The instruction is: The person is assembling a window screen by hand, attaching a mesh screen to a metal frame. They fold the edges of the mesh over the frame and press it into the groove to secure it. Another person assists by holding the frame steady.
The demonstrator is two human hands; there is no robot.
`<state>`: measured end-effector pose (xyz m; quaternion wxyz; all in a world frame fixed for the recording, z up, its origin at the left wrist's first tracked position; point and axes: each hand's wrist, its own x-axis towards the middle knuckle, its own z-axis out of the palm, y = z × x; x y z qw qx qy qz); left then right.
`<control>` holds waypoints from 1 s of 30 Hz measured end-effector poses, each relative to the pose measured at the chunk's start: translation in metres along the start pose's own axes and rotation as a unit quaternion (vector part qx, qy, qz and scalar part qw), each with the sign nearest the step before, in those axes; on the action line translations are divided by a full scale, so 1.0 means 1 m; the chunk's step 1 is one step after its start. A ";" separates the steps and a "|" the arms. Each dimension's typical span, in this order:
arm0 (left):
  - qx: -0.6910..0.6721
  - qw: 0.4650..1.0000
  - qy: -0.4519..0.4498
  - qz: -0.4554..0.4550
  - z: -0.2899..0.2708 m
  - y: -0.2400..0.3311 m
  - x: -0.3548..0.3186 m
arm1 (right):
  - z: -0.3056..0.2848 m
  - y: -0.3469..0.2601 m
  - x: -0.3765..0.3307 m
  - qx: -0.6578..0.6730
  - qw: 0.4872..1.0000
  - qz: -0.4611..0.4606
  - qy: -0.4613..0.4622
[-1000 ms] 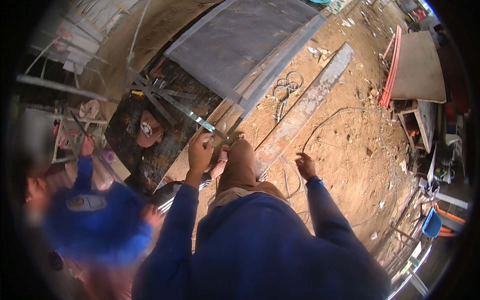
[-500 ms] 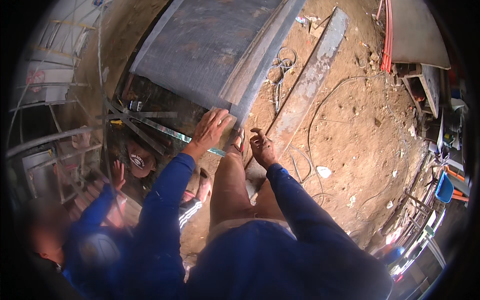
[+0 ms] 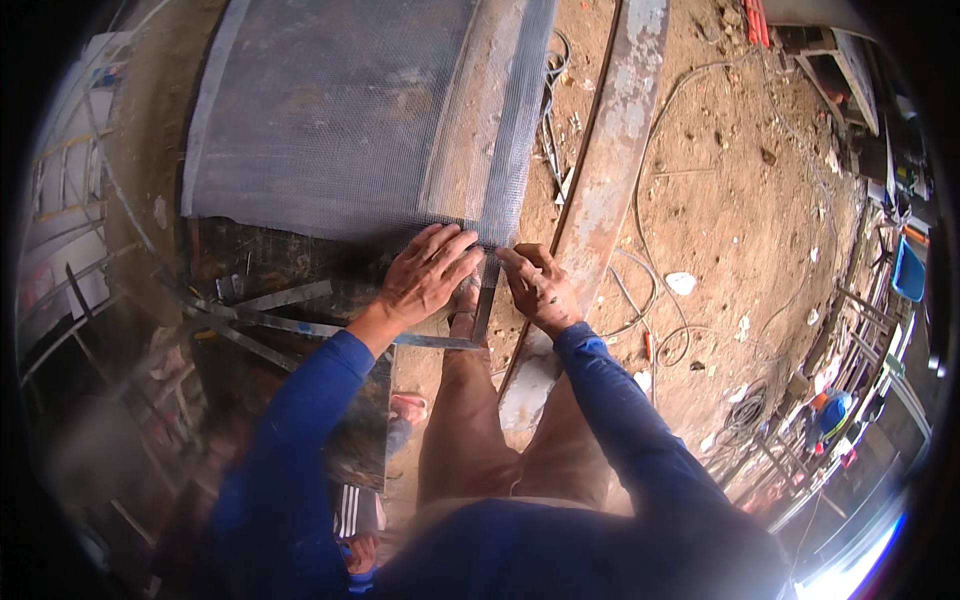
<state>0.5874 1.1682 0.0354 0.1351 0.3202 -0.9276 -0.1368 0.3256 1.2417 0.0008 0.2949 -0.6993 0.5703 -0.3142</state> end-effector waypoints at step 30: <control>-0.053 0.996 0.044 0.059 0.000 -0.020 0.013 | -0.020 0.013 0.013 -0.021 0.997 -0.065 -0.036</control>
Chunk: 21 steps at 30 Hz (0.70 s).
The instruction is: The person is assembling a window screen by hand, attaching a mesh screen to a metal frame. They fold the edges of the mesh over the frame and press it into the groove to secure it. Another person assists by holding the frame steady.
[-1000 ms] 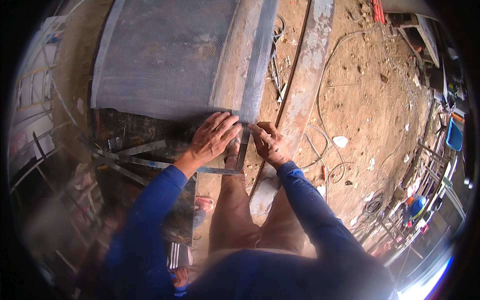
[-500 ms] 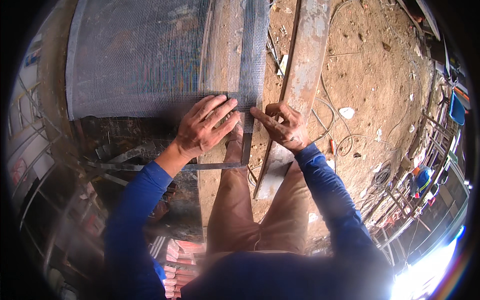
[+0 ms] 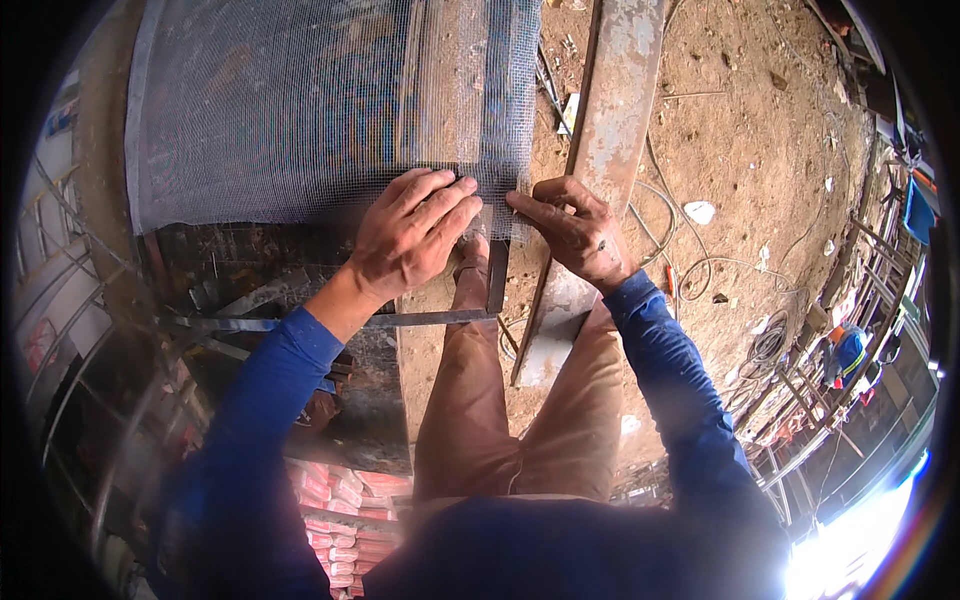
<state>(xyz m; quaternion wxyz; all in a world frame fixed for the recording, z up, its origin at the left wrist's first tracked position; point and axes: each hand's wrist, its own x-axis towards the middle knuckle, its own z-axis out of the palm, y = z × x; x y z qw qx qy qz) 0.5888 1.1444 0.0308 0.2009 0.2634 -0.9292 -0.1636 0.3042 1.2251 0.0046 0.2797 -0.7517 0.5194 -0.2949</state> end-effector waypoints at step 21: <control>-0.085 0.984 -0.037 -0.151 -0.015 0.013 0.025 | 0.024 -0.035 -0.012 0.117 0.973 0.142 0.141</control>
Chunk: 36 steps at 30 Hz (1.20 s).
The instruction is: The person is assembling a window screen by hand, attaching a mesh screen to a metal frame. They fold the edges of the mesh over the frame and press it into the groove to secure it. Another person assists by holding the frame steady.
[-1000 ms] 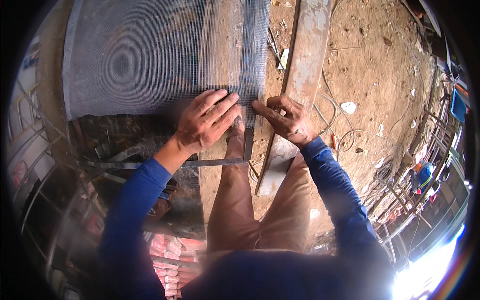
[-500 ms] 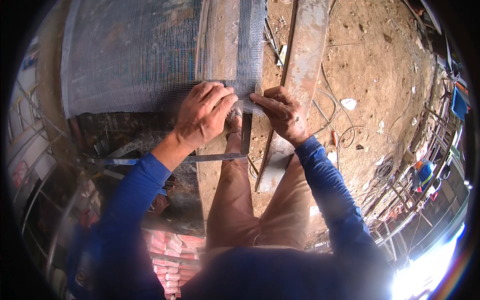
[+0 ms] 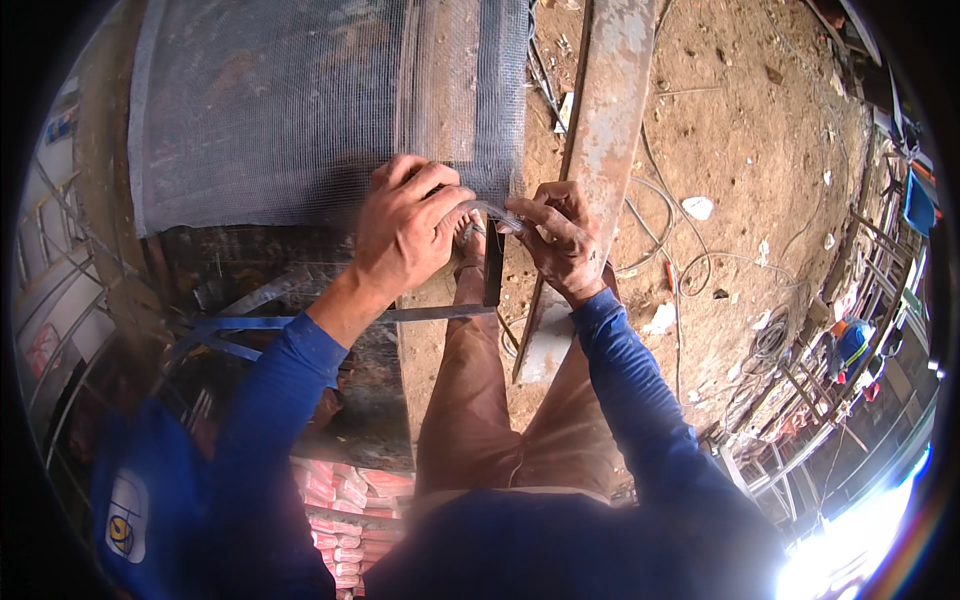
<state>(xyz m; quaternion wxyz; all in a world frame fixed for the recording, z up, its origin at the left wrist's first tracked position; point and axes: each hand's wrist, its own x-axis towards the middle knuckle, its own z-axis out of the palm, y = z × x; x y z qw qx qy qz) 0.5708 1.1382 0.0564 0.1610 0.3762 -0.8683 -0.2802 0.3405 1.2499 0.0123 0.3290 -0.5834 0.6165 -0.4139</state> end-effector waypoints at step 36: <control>0.078 0.982 -0.090 -0.148 -0.010 0.014 0.025 | 0.032 -0.044 0.035 -0.065 0.941 0.325 0.064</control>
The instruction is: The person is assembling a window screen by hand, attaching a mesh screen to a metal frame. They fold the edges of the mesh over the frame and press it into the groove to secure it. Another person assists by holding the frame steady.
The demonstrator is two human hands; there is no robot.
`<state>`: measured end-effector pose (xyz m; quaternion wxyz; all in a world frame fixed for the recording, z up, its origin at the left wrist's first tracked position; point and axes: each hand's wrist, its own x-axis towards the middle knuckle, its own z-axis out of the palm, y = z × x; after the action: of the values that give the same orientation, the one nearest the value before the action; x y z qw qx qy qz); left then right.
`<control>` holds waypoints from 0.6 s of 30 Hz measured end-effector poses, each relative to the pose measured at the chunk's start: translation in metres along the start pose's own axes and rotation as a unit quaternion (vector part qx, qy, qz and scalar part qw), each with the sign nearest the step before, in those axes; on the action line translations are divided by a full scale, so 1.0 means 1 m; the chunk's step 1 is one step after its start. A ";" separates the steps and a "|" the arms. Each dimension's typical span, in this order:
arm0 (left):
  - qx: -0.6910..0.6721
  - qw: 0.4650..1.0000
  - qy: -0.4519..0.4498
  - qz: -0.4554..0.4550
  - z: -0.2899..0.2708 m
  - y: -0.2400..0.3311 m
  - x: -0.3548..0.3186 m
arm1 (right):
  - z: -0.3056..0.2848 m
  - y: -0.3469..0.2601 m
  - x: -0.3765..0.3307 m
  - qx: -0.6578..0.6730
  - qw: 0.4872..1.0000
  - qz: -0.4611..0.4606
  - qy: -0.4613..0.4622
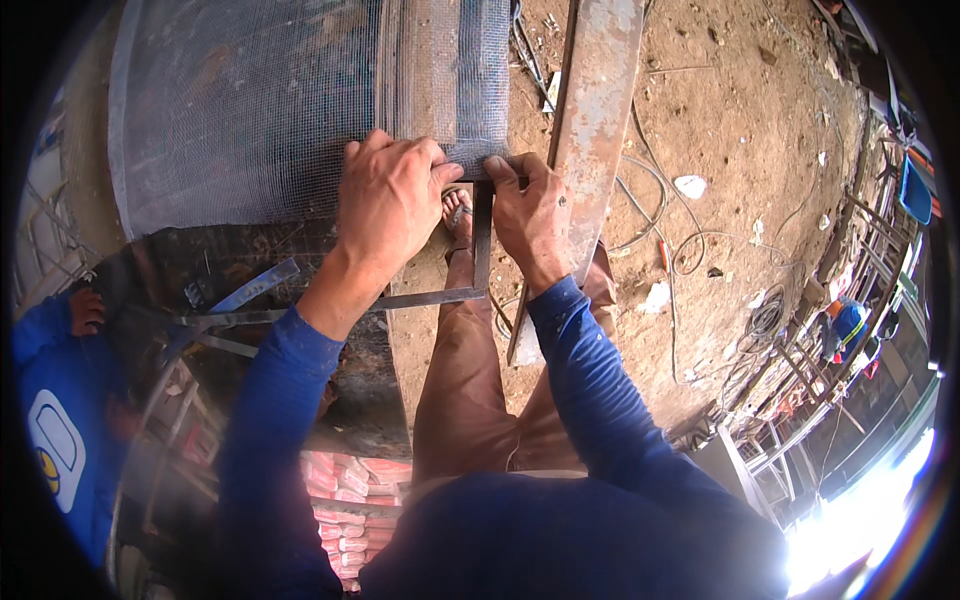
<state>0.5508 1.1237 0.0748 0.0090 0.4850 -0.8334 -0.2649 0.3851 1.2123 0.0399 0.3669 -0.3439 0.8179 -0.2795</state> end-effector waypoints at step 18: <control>0.001 0.998 -0.036 -0.051 -0.008 0.000 0.016 | -0.001 -0.013 -0.006 0.061 0.993 0.095 0.043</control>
<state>0.5446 1.1071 0.0772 -0.0349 0.5171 -0.8074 -0.2819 0.3920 1.2088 0.0524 0.3767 -0.2296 0.8433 -0.3070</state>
